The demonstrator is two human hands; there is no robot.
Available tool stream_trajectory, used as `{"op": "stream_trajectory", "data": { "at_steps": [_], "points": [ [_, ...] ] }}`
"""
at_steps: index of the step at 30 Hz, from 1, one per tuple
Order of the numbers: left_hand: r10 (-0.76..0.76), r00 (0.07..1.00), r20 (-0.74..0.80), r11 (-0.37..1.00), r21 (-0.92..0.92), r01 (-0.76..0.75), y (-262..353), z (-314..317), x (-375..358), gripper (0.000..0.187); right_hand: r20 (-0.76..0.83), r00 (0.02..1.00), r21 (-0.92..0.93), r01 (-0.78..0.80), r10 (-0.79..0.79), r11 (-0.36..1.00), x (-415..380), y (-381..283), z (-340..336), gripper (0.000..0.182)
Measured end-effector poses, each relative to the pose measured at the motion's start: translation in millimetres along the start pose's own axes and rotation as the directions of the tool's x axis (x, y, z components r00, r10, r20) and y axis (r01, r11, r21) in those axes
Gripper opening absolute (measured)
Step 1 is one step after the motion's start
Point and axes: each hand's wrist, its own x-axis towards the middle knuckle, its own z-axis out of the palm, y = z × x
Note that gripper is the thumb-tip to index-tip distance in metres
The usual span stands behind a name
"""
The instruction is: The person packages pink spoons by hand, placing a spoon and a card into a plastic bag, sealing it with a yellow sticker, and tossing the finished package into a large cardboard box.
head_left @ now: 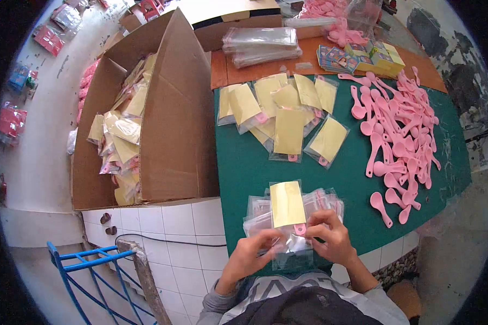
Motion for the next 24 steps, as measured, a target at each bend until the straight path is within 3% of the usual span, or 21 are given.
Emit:
{"op": "stream_trajectory", "data": {
  "at_steps": [1,4,7,10,13,22,24],
  "points": [
    [0.019,1.000,0.012,0.985,0.169,-0.021,1.7,0.7,1.8,0.020,0.020,0.999,0.043,-0.027,0.026,0.999,-2.0,0.4,0.4,0.024],
    [0.082,0.995,-0.048,0.983,0.168,-0.073,-7.6,4.3,-2.4,0.018,0.067,0.991,0.107,-0.121,0.115,0.987,-5.7,-5.3,-5.0,0.023],
    [0.054,0.990,-0.126,0.992,0.123,-0.039,-5.7,7.7,-6.9,0.015,0.100,0.979,0.110,-0.185,0.175,0.977,-13.8,-8.6,-6.1,0.017],
    [0.059,0.978,-0.198,0.991,0.129,-0.033,-10.9,15.9,-11.9,0.015,0.143,0.875,0.534,-0.462,0.462,0.708,-26.1,-11.6,8.1,0.011],
    [-0.001,0.970,-0.245,1.000,0.017,0.005,-10.0,22.6,-12.6,0.014,0.201,0.793,0.644,-0.549,0.575,0.533,-30.6,-11.1,13.6,0.009],
    [-0.042,0.970,-0.240,0.999,-0.031,0.035,-9.5,25.1,-12.3,0.011,0.054,0.746,0.450,-0.611,0.663,0.651,-26.6,-17.7,20.8,0.010],
    [-0.062,0.958,-0.279,0.997,-0.053,0.049,-10.8,27.8,-11.9,0.011,0.044,0.740,0.508,-0.595,0.671,0.623,-25.6,-20.0,22.4,0.009]
  ]
}}
